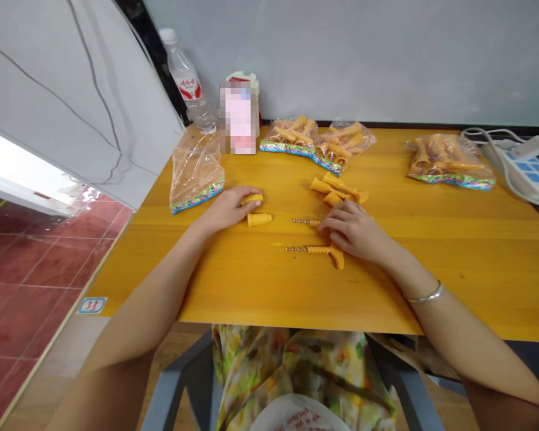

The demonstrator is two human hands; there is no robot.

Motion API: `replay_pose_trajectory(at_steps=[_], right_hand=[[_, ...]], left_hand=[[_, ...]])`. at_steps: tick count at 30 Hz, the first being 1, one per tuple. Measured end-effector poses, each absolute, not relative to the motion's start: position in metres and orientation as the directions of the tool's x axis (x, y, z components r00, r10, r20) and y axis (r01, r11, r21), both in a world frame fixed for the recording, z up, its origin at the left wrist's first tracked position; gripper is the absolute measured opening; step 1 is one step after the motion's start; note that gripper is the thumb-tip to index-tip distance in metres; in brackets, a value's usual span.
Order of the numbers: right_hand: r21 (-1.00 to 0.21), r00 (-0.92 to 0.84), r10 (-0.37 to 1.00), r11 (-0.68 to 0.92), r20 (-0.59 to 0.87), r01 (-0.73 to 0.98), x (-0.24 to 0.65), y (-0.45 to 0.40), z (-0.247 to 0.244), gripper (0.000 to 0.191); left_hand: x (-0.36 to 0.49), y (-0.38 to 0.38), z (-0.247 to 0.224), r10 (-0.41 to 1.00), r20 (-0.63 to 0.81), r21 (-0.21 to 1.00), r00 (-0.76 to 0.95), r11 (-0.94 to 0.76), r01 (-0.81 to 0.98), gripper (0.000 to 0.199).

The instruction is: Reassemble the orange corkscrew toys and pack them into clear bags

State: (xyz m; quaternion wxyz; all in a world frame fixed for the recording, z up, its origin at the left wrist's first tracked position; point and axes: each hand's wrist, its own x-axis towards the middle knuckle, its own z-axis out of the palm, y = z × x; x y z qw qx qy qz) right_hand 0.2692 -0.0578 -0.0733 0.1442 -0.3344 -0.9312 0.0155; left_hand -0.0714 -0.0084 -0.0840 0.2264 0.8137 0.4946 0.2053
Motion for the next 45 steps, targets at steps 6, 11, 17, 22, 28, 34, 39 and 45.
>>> replay_pose_trajectory(at_steps=[6, 11, 17, 22, 28, 34, 39, 45], right_hand=[[-0.219, -0.724, 0.631, 0.776, 0.277, 0.592, 0.268, -0.058, -0.073, 0.031], [-0.214, -0.704, 0.645, 0.764, 0.297, 0.609, 0.274, -0.056, -0.068, 0.029], [-0.068, -0.447, 0.814, 0.504, 0.371, 0.861, 0.292, -0.050, -0.061, 0.025], [0.032, -0.360, 0.898, 0.364, 0.252, 0.931, 0.294, -0.049, -0.064, 0.024], [0.101, -0.331, 0.920, 0.316, 0.209, 0.943, 0.288, -0.052, -0.069, 0.030], [-0.069, -0.254, 0.894, 0.299, 0.370, 0.952, 0.288, -0.051, -0.066, 0.030], [-0.461, -0.323, 0.829, 0.531, 0.456, 0.711, 0.267, -0.069, -0.059, 0.028], [-0.902, -0.569, 0.773, 0.414, 0.280, 0.119, 0.225, -0.112, -0.055, 0.026]], left_hand=[[-0.069, -0.006, -0.087, 0.884, 0.142, 0.577, 0.446, -0.440, 0.688, 0.044], [-0.064, -0.015, -0.077, 0.882, 0.180, 0.531, 0.435, -0.459, 0.712, 0.054], [-0.055, -0.029, -0.064, 0.784, 0.027, 0.506, 0.621, -0.546, 0.668, 0.088], [-0.059, -0.027, -0.067, 0.795, 0.016, 0.473, 0.606, -0.540, 0.696, 0.075], [-0.064, -0.024, -0.070, 0.817, 0.054, 0.464, 0.574, -0.530, 0.710, 0.064], [-0.065, -0.024, -0.065, 0.791, 0.219, 0.393, 0.571, -0.608, 0.690, 0.062], [-0.046, -0.043, -0.057, 0.652, 0.548, 0.215, 0.524, -0.716, 0.664, 0.065], [-0.017, -0.070, -0.063, 0.410, 0.519, 0.035, 0.750, -0.887, 0.461, 0.025]])
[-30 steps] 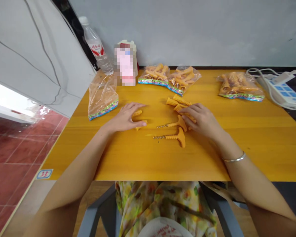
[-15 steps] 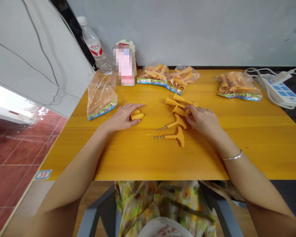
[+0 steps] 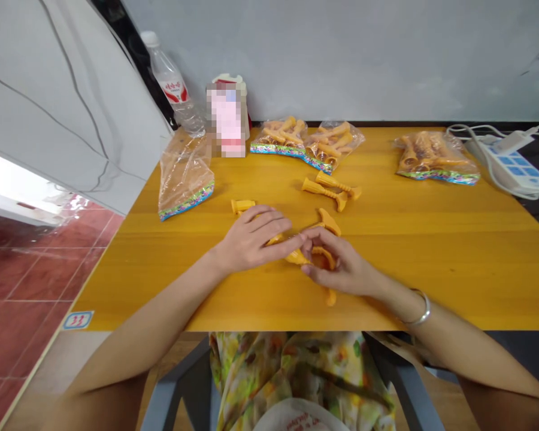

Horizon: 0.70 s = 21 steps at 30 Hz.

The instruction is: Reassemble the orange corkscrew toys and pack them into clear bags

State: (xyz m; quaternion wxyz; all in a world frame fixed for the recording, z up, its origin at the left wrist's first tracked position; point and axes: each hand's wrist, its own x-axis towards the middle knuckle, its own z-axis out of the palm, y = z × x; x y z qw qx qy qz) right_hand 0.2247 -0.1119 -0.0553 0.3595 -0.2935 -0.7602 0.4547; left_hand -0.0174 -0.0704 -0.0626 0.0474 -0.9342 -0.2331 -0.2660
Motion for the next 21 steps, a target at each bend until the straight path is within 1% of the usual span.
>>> replay_pose_trajectory(at_steps=[2, 3, 4, 6, 7, 8, 9, 10, 11, 12, 13, 14, 15, 16, 17, 18, 19, 20, 21], right_hand=[[-0.983, -0.592, 0.790, 0.184, 0.158, -0.017, 0.220, -0.116, -0.057, 0.033], [-0.997, -0.610, 0.789, 0.026, 0.069, -0.079, 0.219, -0.116, -0.058, 0.037], [-0.980, -0.639, 0.769, -0.139, -0.018, -0.140, 0.219, -0.115, -0.059, 0.041], [-0.875, -0.706, 0.694, -0.421, -0.140, -0.240, 0.219, -0.115, -0.060, 0.049], [-0.815, -0.725, 0.666, -0.511, -0.174, -0.274, 0.218, -0.116, -0.061, 0.051], [-0.771, -0.731, 0.655, -0.562, -0.192, -0.301, 0.218, -0.117, -0.062, 0.052], [-0.754, -0.724, 0.661, -0.574, -0.196, -0.319, 0.217, -0.119, -0.062, 0.052], [-0.769, -0.706, 0.683, -0.550, -0.189, -0.325, 0.217, -0.119, -0.063, 0.049], [-0.813, -0.684, 0.711, -0.489, -0.163, -0.315, 0.217, -0.120, -0.064, 0.045], [-0.879, -0.659, 0.743, -0.386, -0.116, -0.280, 0.218, -0.119, -0.064, 0.041], [-0.949, -0.637, 0.769, -0.234, -0.047, -0.212, 0.219, -0.118, -0.064, 0.037], [-0.993, -0.618, 0.785, -0.032, 0.047, -0.115, 0.220, -0.117, -0.064, 0.032], [-0.980, -0.608, 0.779, 0.198, 0.154, 0.005, 0.222, -0.115, -0.063, 0.028], [-0.899, -0.616, 0.746, 0.416, 0.253, 0.135, 0.225, -0.114, -0.061, 0.025], [-0.762, -0.642, 0.691, 0.598, 0.333, 0.249, 0.228, -0.113, -0.058, 0.025], [-0.598, -0.681, 0.623, 0.730, 0.385, 0.330, 0.232, -0.112, -0.054, 0.025], [-0.439, -0.723, 0.557, 0.814, 0.408, 0.380, 0.237, -0.112, -0.050, 0.026], [-0.304, -0.754, 0.510, 0.858, 0.415, 0.413, 0.242, -0.112, -0.045, 0.025], [-0.195, -0.766, 0.483, 0.875, 0.424, 0.443, 0.248, -0.111, -0.041, 0.022]], left_hand=[[-0.021, -0.070, -0.065, 0.439, 0.540, 0.014, 0.718, -0.858, 0.513, 0.020], [-0.024, -0.068, -0.066, 0.462, 0.561, -0.007, 0.687, -0.827, 0.563, 0.018], [-0.028, -0.066, -0.066, 0.482, 0.587, -0.032, 0.650, -0.789, 0.614, 0.016], [-0.034, -0.063, -0.065, 0.493, 0.634, -0.084, 0.596, -0.722, 0.687, 0.016], [-0.035, -0.061, -0.064, 0.485, 0.648, -0.108, 0.587, -0.705, 0.701, 0.015], [-0.035, -0.061, -0.063, 0.476, 0.651, -0.128, 0.592, -0.700, 0.703, 0.015], [-0.034, -0.061, -0.062, 0.468, 0.643, -0.140, 0.606, -0.706, 0.695, 0.016], [-0.033, -0.061, -0.060, 0.471, 0.627, -0.140, 0.621, -0.715, 0.684, 0.019], [-0.030, -0.061, -0.058, 0.485, 0.604, -0.126, 0.632, -0.725, 0.677, 0.023], [-0.028, -0.061, -0.055, 0.509, 0.575, -0.102, 0.641, -0.732, 0.673, 0.026], [-0.026, -0.061, -0.053, 0.536, 0.541, -0.074, 0.648, -0.737, 0.672, 0.028], [-0.024, -0.061, -0.049, 0.561, 0.503, -0.045, 0.657, -0.742, 0.669, 0.029], [-0.023, -0.061, -0.046, 0.581, 0.466, -0.018, 0.668, -0.748, 0.664, 0.029], [-0.022, -0.061, -0.042, 0.594, 0.429, 0.009, 0.681, -0.756, 0.654, 0.028], [-0.023, -0.062, -0.037, 0.601, 0.391, 0.042, 0.697, -0.768, 0.639, 0.027], [-0.025, -0.062, -0.032, 0.605, 0.354, 0.089, 0.713, -0.781, 0.619, 0.028], [-0.029, -0.063, -0.027, 0.611, 0.322, 0.154, 0.724, -0.788, 0.596, 0.030], [-0.034, -0.064, -0.021, 0.618, 0.289, 0.240, 0.732, -0.786, 0.569, 0.033], [-0.040, -0.065, -0.016, 0.631, 0.260, 0.347, 0.731, -0.767, 0.539, 0.036]])
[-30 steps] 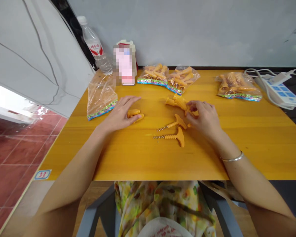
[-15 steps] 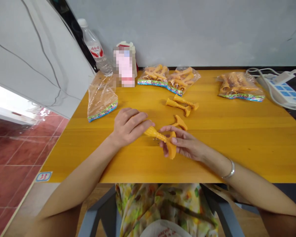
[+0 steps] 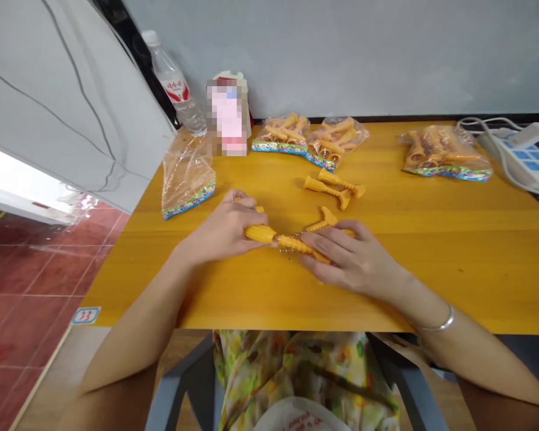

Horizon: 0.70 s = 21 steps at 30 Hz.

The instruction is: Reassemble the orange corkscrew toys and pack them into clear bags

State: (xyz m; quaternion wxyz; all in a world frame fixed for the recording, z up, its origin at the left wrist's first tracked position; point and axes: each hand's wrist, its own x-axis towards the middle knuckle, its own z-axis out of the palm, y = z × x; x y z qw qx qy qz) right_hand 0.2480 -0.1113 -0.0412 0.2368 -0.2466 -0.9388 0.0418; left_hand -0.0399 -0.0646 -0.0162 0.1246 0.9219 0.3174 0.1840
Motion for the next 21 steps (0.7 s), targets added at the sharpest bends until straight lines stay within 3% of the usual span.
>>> replay_pose_trajectory(at_steps=[3, 6, 8, 10, 14, 17, 21], right_hand=[[0.028, -0.688, 0.451, 0.825, 0.569, 0.564, 0.268, -0.100, -0.034, 0.019], [0.112, -0.553, 0.436, 0.706, 0.710, 0.700, 0.286, -0.076, -0.038, 0.018], [0.004, -0.465, 0.513, 0.669, 0.722, 0.743, 0.294, -0.060, -0.044, 0.020], [-0.195, -0.353, 0.647, 0.618, 0.676, 0.761, 0.300, -0.047, -0.052, 0.020], [-0.526, -0.159, 0.899, 0.374, 0.408, 0.764, 0.305, -0.038, -0.065, 0.026], [-0.593, -0.125, 0.960, 0.254, 0.250, 0.764, 0.304, -0.036, -0.070, 0.023], [-0.590, -0.091, 0.979, 0.184, 0.185, 0.787, 0.300, -0.035, -0.071, 0.017]], left_hand=[[-0.061, -0.059, -0.010, 0.752, 0.343, 0.626, 0.562, -0.629, 0.461, 0.038], [-0.076, -0.041, -0.023, 0.835, 0.533, 0.683, 0.139, -0.521, 0.512, 0.040], [-0.080, -0.026, -0.040, 0.850, 0.525, 0.653, 0.044, -0.436, 0.619, 0.039], [-0.082, -0.013, -0.059, 0.847, 0.530, 0.580, 0.036, -0.393, 0.713, 0.036], [-0.082, 0.001, -0.088, 0.852, 0.515, 0.447, 0.093, -0.360, 0.819, 0.033], [-0.084, 0.002, -0.095, 0.891, 0.431, 0.390, 0.143, -0.326, 0.861, 0.033], [-0.085, 0.001, -0.095, 0.940, 0.339, 0.376, 0.042, -0.176, 0.910, 0.039]])
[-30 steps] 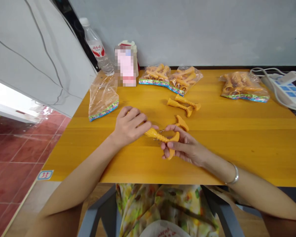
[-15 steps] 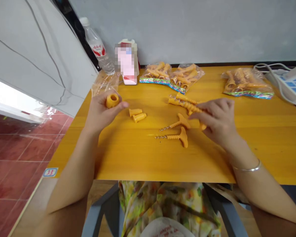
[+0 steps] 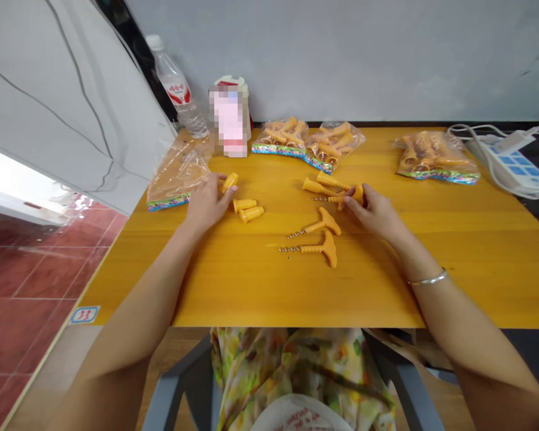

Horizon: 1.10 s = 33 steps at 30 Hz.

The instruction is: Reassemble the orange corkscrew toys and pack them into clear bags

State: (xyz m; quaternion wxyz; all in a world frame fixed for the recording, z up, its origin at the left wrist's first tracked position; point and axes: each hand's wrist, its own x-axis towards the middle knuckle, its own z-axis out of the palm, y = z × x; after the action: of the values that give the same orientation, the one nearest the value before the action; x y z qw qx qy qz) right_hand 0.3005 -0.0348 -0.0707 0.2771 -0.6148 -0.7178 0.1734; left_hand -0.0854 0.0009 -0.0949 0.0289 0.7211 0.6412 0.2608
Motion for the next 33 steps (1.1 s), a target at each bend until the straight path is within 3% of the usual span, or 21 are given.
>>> replay_pose_trajectory(at_steps=[8, 15, 19, 22, 24, 28, 33], right_hand=[[-0.518, -0.041, 0.986, 0.119, 0.160, 0.847, 0.305, -0.036, -0.073, 0.026], [-0.546, -0.083, 0.993, 0.117, 0.086, 0.830, 0.310, -0.037, -0.067, 0.022], [-0.463, 0.058, 0.974, 0.051, 0.218, 0.885, 0.316, -0.035, -0.062, 0.025], [-0.461, 0.102, 0.916, 0.097, 0.389, 0.882, 0.325, -0.028, -0.069, 0.032], [-0.475, 0.117, 0.900, 0.108, 0.420, 0.873, 0.331, -0.020, -0.080, 0.044], [-0.553, 0.125, 0.965, 0.024, 0.230, 0.833, 0.337, 0.001, -0.100, 0.061], [-0.582, 0.160, 0.980, -0.063, 0.116, 0.810, 0.341, 0.015, -0.106, 0.063]], left_hand=[[-0.089, 0.005, -0.100, 0.960, 0.270, 0.318, 0.071, -0.158, 0.935, 0.034], [-0.090, 0.005, -0.101, 0.955, 0.263, 0.340, 0.136, -0.223, 0.914, 0.037], [-0.091, 0.004, -0.098, 0.950, 0.276, 0.373, 0.146, -0.246, 0.895, 0.036], [-0.093, 0.004, -0.096, 0.934, 0.342, 0.409, 0.101, -0.244, 0.879, 0.034], [-0.093, 0.004, -0.094, 0.910, 0.409, 0.430, 0.059, -0.250, 0.868, 0.032], [-0.089, 0.001, -0.089, 0.862, 0.507, 0.441, 0.006, -0.266, 0.857, 0.028], [-0.080, -0.006, -0.080, 0.828, 0.561, 0.423, 0.022, -0.310, 0.852, 0.027]])
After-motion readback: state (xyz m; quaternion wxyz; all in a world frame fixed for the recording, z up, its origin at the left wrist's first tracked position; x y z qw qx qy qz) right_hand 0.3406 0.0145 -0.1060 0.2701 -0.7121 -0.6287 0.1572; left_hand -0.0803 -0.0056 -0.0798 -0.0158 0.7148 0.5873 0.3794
